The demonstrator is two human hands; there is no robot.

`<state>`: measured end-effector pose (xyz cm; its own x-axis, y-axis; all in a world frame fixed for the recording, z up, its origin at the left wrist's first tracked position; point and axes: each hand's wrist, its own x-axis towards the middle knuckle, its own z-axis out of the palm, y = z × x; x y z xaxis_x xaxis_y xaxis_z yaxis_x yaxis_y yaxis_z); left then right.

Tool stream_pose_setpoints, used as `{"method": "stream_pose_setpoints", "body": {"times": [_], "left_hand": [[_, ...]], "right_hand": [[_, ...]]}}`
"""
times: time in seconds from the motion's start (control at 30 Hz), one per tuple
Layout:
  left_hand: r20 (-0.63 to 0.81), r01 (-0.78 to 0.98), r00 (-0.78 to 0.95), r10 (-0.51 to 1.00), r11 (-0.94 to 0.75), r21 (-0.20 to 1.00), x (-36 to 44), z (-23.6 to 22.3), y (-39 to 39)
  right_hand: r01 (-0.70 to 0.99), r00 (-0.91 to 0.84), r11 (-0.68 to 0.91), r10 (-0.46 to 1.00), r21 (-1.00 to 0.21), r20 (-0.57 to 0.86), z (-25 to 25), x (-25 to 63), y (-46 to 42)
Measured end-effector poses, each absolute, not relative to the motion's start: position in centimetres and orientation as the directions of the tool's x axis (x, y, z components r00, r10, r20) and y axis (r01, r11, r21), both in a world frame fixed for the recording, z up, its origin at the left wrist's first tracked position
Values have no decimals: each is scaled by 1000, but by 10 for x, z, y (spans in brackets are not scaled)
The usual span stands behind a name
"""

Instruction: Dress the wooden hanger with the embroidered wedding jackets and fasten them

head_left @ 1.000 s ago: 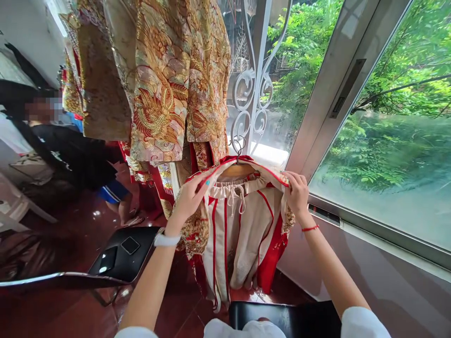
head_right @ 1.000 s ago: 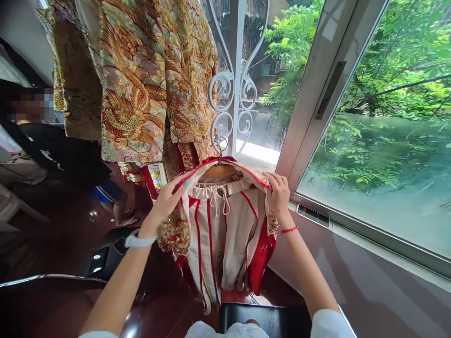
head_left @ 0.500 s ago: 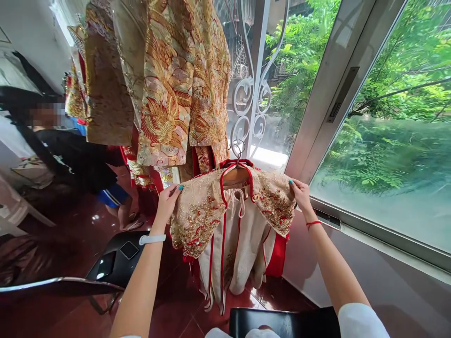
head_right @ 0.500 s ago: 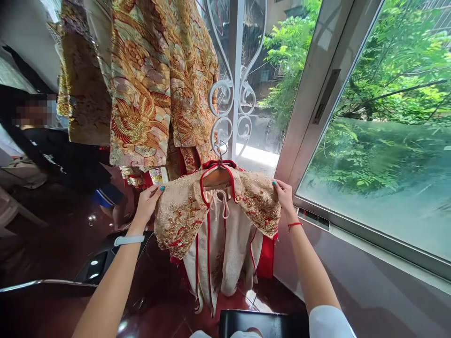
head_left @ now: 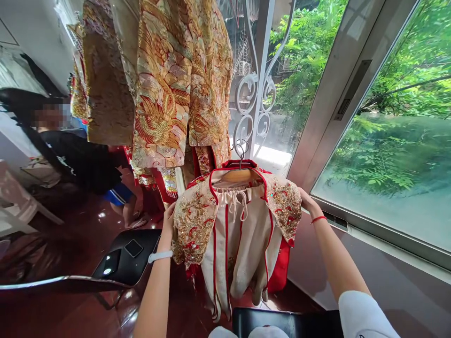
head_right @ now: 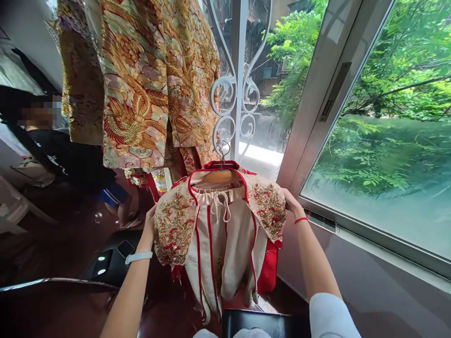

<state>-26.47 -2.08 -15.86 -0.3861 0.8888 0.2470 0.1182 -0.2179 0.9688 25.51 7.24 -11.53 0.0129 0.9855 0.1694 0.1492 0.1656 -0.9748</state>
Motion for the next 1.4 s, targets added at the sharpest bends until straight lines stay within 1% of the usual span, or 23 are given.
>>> {"method": "stream_pose_setpoints", "body": {"times": [0.1, 0.17, 0.23, 0.3, 0.37, 0.43, 0.57, 0.63, 0.7, 0.77, 0.8, 0.83, 0.87, 0.9, 0.97, 1.03, 1.07, 1.17, 1.23, 1.3, 1.33, 1.37, 1.4], "left_hand": [[223, 147, -362, 905, -181, 973, -273, -168, -36], [238, 222, -369, 898, -163, 961, -281, -165, -43], [330, 330, -442, 834, -191, 924, -288, -156, -50], [461, 438, -524, 717, -238, 867, -293, -147, -56], [538, 512, -547, 641, -252, 821, -293, -145, -60], [525, 526, -536, 661, -225, 820, -287, -149, -55], [433, 457, -544, 719, -179, 871, -266, -168, -33], [455, 468, -562, 690, -188, 863, -258, -181, -34], [549, 552, -581, 602, -205, 808, -250, -198, -52], [679, 694, -549, 488, -187, 695, -240, -222, -79], [738, 776, -475, 480, -167, 608, -234, -236, -91], [766, 838, -384, 515, -154, 524, -228, -248, -101], [770, 873, -316, 555, -146, 464, -223, -259, -106], [757, 891, -265, 597, -147, 429, -220, -268, -109], [723, 891, -238, 648, -150, 428, -218, -276, -105], [707, 881, -237, 666, -158, 445, -222, -274, -100], [703, 880, -226, 674, -168, 445, -224, -271, -100], [695, 866, -145, 704, -250, 434, -218, -263, -118], [701, 834, -90, 708, -331, 441, -195, -262, -140], [699, 805, -70, 711, -374, 461, -158, -263, -159], [684, 801, -75, 726, -364, 475, -137, -263, -163], [659, 808, -81, 748, -337, 482, -117, -263, -162], [615, 826, -83, 784, -292, 483, -98, -261, -158]], "right_hand": [[57, 73, 141, 987, -988, 145, -141, 258, 52], [44, 152, 176, 972, -983, 181, -153, 263, 41], [108, 244, 242, 934, -964, 262, -158, 273, 34], [173, 347, 316, 867, -933, 358, -158, 287, 33], [206, 426, 352, 807, -913, 408, -157, 296, 36], [244, 428, 338, 804, -909, 413, -160, 293, 44], [295, 269, 268, 898, -917, 349, -166, 260, 58], [320, 256, 272, 898, -908, 359, -173, 247, 49], [383, 353, 317, 818, -867, 455, -187, 239, 22], [481, 479, 354, 660, -802, 579, -212, 231, -14], [562, 469, 341, 620, -754, 630, -227, 226, -32], [655, 404, 313, 624, -687, 669, -242, 220, -47], [732, 317, 285, 661, -619, 680, -256, 215, -57], [785, 275, 244, 686, -569, 674, -267, 210, -64], [848, 254, 151, 725, -508, 640, -277, 205, -65], [868, 267, 80, 756, -489, 598, -274, 205, -60], [875, 245, 72, 786, -479, 567, -268, 207, -59], [880, 64, 170, 883, -444, 466, -246, 201, -73], [862, -42, 273, 879, -428, 476, -234, 182, -95], [845, -111, 359, 843, -396, 526, -227, 153, -117], [845, -151, 386, 836, -370, 528, -224, 136, -125], [860, -182, 382, 850, -340, 495, -221, 121, -129], [891, -184, 333, 886, -308, 426, -218, 107, -129]]}}
